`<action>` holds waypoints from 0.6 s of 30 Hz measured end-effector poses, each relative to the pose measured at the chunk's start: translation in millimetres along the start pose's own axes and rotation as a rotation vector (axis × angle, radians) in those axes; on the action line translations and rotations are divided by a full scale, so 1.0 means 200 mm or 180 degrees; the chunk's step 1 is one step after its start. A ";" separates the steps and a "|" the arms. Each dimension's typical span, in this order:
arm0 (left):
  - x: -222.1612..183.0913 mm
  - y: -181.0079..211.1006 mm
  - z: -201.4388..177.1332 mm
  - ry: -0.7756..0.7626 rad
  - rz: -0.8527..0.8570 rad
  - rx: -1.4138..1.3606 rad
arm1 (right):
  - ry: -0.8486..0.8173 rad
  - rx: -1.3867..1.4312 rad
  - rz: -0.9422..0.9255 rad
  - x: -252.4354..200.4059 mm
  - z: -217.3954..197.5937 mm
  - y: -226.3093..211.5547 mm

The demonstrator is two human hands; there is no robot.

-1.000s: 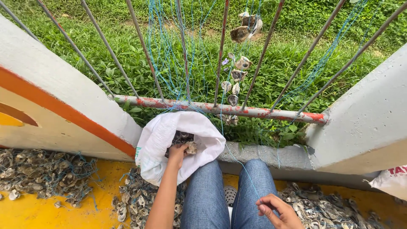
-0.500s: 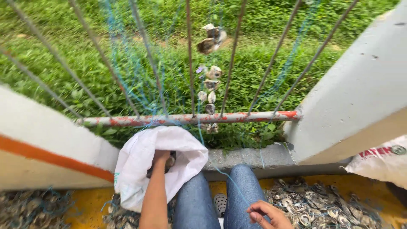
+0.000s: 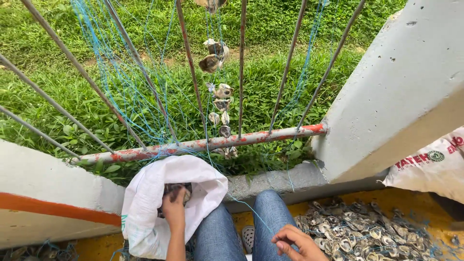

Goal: Tying individual oyster shells onto a blue string network attached to a railing, likely for spat collection.

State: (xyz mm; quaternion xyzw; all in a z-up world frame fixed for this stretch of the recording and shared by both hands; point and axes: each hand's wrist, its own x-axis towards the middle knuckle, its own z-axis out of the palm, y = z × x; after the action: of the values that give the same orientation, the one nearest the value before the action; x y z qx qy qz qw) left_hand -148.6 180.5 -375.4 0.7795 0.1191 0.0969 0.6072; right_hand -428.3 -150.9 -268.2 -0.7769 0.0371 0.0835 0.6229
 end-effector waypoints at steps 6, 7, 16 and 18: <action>-0.42 0.04 0.12 -0.1098 -0.1246 -0.2431 | 0.0668 0.1031 0.0144 0.04 0.05 -0.05; -0.49 0.11 0.15 -0.1517 -0.1331 -0.2874 | 0.0924 0.1248 0.0160 0.05 0.05 -0.07; -0.83 0.90 0.25 -0.3845 -0.1314 -0.4125 | 0.2047 0.1934 -0.1077 0.12 0.06 -0.47; -0.85 0.90 0.27 -0.3969 -0.1336 -0.4162 | 0.2149 0.1757 -0.1163 0.13 0.07 -0.54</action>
State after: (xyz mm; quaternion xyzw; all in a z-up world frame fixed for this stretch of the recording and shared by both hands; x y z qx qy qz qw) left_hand -282.7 37.4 -214.8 0.1558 -0.1687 -0.4039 0.8855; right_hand -387.2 -112.7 -171.7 -0.5597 0.1211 -0.2978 0.7638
